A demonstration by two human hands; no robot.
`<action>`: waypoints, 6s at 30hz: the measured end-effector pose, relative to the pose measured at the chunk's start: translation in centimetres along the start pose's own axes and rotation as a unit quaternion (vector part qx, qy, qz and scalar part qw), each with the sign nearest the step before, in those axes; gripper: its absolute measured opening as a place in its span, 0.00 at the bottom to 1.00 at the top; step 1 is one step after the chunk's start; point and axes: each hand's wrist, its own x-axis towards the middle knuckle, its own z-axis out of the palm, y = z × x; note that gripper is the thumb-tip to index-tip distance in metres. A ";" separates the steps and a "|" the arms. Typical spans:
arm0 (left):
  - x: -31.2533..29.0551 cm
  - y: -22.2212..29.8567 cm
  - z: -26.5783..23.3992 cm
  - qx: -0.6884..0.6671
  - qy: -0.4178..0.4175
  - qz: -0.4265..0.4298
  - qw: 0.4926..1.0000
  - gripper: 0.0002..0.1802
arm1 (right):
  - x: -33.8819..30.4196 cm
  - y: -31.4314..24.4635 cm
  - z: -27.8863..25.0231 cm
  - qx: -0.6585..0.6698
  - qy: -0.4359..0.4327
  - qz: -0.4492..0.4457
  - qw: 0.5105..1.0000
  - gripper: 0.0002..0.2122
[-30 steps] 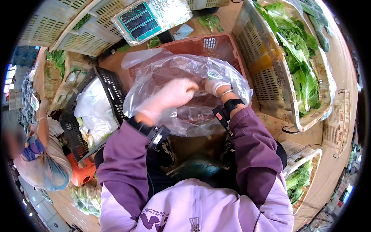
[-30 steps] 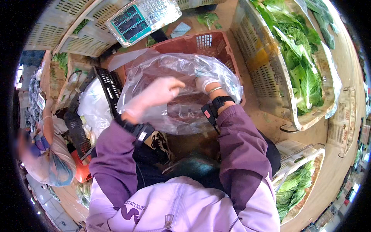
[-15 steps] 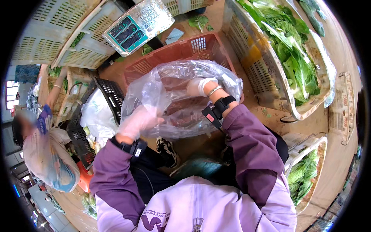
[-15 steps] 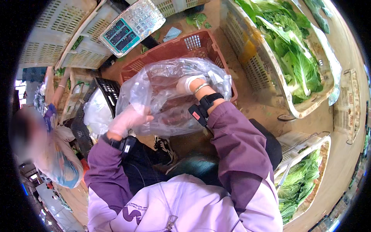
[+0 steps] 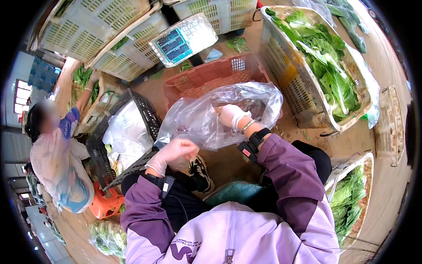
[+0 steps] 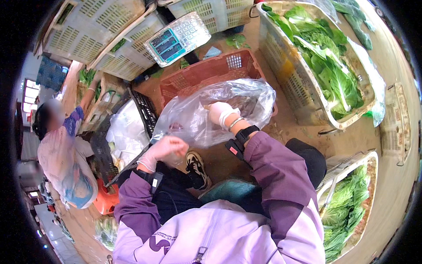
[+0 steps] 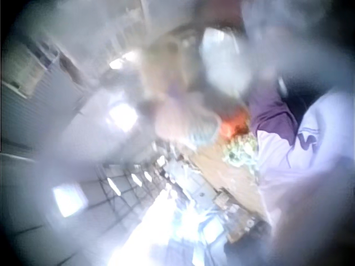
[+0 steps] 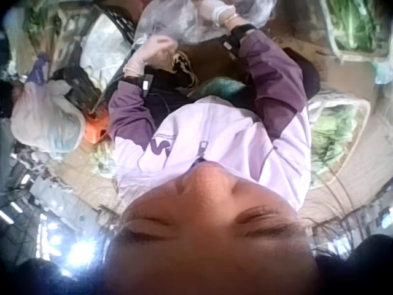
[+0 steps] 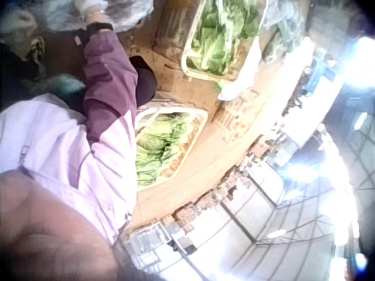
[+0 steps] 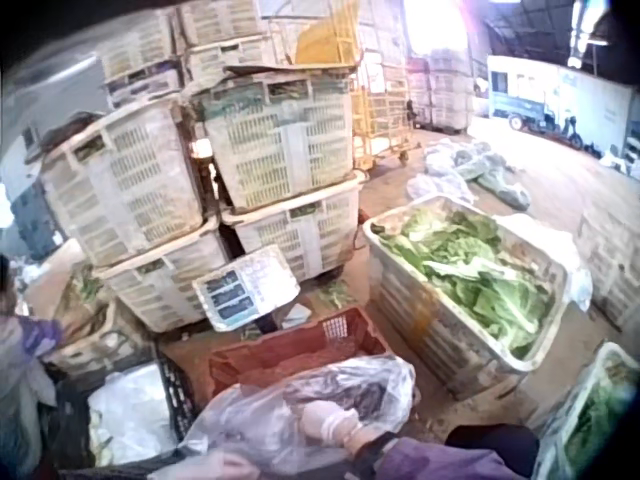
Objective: The person trims the roots of napa cabbages using a knife, weighs them on a scale, and packs them into plastic bags within a warehouse environment.
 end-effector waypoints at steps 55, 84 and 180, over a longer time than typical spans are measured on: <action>2.1 13.2 7.8 0.302 0.166 0.312 0.886 0.22 | -41.3 -5.4 2.9 0.089 0.538 0.058 0.836 0.08; 10.6 9.8 60.0 0.608 -0.067 0.240 0.754 0.70 | -57.9 5.6 11.3 0.503 0.756 0.236 0.347 0.04; 9.3 31.2 23.3 0.137 0.227 0.398 0.878 0.25 | -28.3 17.7 -20.5 0.641 0.615 0.072 0.453 0.12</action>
